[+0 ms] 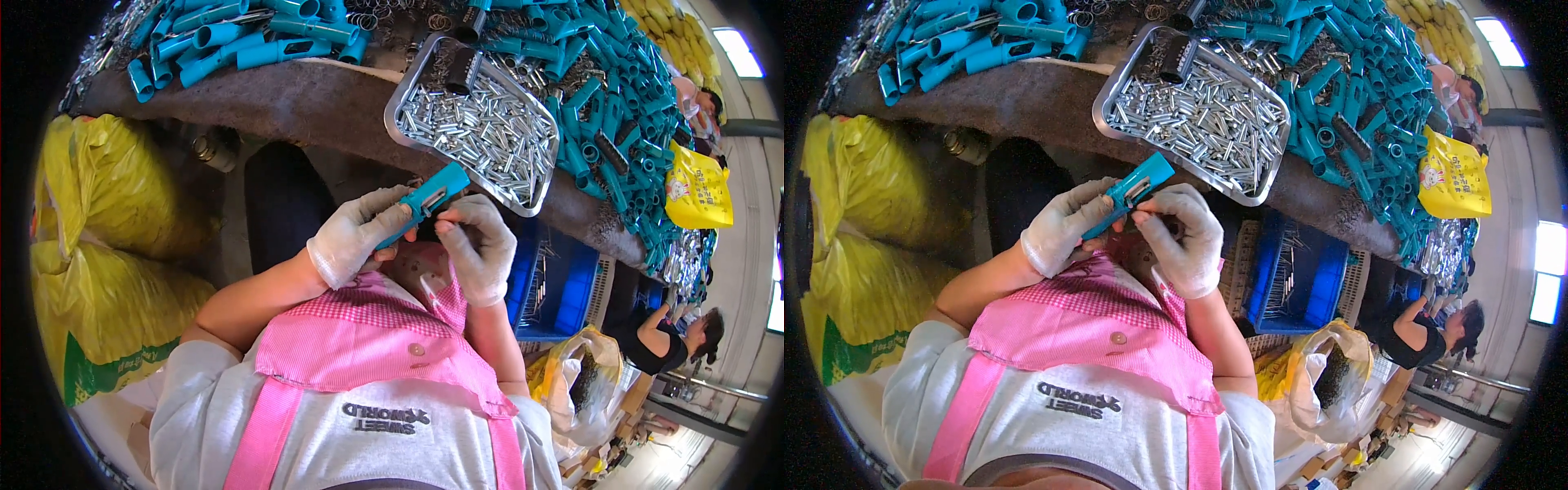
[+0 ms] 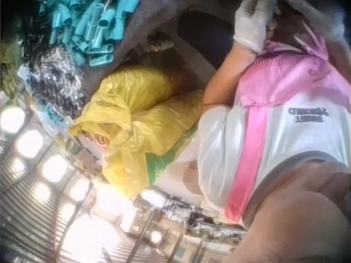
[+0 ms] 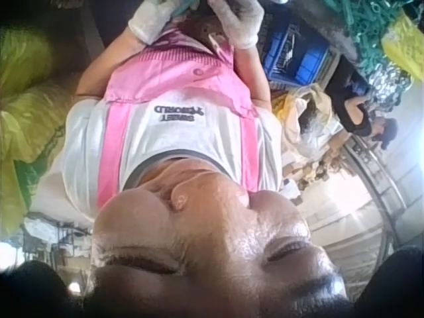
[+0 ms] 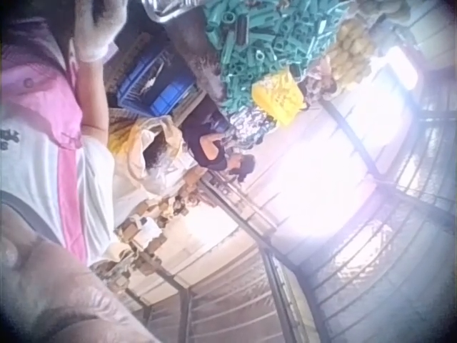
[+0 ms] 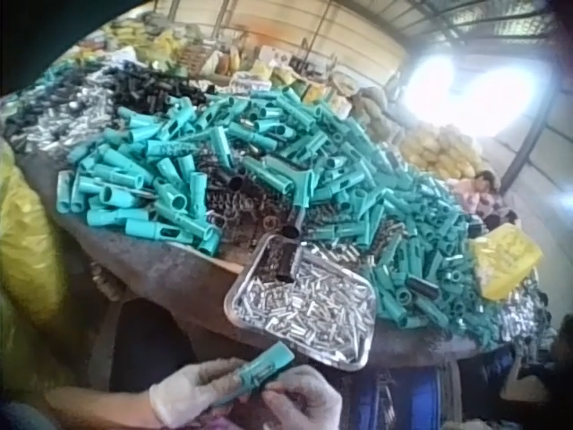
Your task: Assembling plastic handle components by inserting metal pins and rods into teal tubes.
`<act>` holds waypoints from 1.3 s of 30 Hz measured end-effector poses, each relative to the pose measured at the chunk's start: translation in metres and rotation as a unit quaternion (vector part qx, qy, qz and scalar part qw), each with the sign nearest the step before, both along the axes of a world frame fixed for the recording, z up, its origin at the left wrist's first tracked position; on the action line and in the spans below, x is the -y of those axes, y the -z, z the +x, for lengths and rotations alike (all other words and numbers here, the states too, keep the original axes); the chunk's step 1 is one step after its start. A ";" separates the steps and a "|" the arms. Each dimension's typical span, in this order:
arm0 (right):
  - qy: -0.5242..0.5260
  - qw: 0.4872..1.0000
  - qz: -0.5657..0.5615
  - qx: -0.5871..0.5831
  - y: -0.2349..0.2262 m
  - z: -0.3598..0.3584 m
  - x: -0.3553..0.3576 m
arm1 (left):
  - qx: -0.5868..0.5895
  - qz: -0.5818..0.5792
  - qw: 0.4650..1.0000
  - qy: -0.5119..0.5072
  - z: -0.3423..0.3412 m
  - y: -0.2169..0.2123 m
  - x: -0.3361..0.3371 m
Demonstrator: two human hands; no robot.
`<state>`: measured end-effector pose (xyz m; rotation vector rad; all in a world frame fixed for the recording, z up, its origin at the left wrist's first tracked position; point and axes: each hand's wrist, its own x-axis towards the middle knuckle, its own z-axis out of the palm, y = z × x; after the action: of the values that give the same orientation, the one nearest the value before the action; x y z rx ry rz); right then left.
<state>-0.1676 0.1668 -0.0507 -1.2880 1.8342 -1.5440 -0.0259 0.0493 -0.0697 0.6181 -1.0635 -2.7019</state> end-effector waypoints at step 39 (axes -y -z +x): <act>-0.111 0.833 0.053 -0.539 -0.043 -0.020 0.224 | -0.031 0.162 0.967 -0.195 0.045 0.012 0.064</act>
<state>-0.1877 -0.0569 -0.0076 -2.5009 2.1415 -0.5163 0.0193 -0.0147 -0.0821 0.7014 -0.4236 -2.5325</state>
